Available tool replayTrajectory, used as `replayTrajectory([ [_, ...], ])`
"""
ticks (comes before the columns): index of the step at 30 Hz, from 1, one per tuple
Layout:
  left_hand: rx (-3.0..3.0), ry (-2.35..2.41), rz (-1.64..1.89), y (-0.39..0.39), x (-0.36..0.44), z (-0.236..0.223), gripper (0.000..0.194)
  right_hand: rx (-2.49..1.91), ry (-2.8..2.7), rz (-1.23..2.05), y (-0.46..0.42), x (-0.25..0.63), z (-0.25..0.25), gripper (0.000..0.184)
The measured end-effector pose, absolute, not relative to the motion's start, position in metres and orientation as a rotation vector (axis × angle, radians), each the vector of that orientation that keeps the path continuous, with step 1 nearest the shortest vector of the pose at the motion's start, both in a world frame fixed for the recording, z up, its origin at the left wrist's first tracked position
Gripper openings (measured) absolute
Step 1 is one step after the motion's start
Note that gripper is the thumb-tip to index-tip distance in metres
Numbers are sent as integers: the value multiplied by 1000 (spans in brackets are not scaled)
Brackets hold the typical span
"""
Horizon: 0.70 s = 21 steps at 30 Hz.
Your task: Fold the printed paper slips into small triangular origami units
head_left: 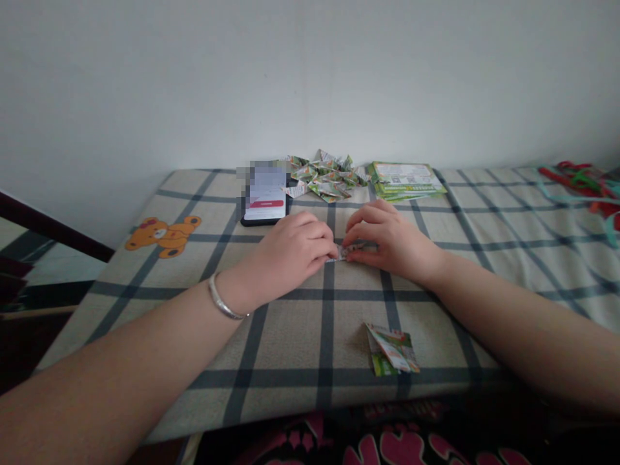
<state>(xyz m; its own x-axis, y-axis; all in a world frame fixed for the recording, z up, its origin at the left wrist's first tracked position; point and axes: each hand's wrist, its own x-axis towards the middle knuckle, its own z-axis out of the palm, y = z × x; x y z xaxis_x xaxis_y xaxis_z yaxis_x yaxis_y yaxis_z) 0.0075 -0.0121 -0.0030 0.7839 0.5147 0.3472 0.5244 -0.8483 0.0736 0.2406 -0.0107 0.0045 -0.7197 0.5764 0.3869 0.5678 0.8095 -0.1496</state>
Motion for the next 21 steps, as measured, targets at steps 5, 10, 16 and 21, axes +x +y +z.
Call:
replayTrajectory([
  [5, -2910, -682, -492, -12, 6, 1, 17, -628, -2703, -92, -13, 240, 6, 22],
  [10, -2879, -605, -473, -14, 7, 3, 18, -652, -2736, -50, -17, 237, 3, 20],
  [16, -2849, -701, -303, -18, 13, 4, 15, -720, -2810, -121, -21, 233, 4, 19],
  [21, -2811, -681, -172, -20, 11, 9, 14, -695, -2870, -182, -22, 231, 12, 21],
])
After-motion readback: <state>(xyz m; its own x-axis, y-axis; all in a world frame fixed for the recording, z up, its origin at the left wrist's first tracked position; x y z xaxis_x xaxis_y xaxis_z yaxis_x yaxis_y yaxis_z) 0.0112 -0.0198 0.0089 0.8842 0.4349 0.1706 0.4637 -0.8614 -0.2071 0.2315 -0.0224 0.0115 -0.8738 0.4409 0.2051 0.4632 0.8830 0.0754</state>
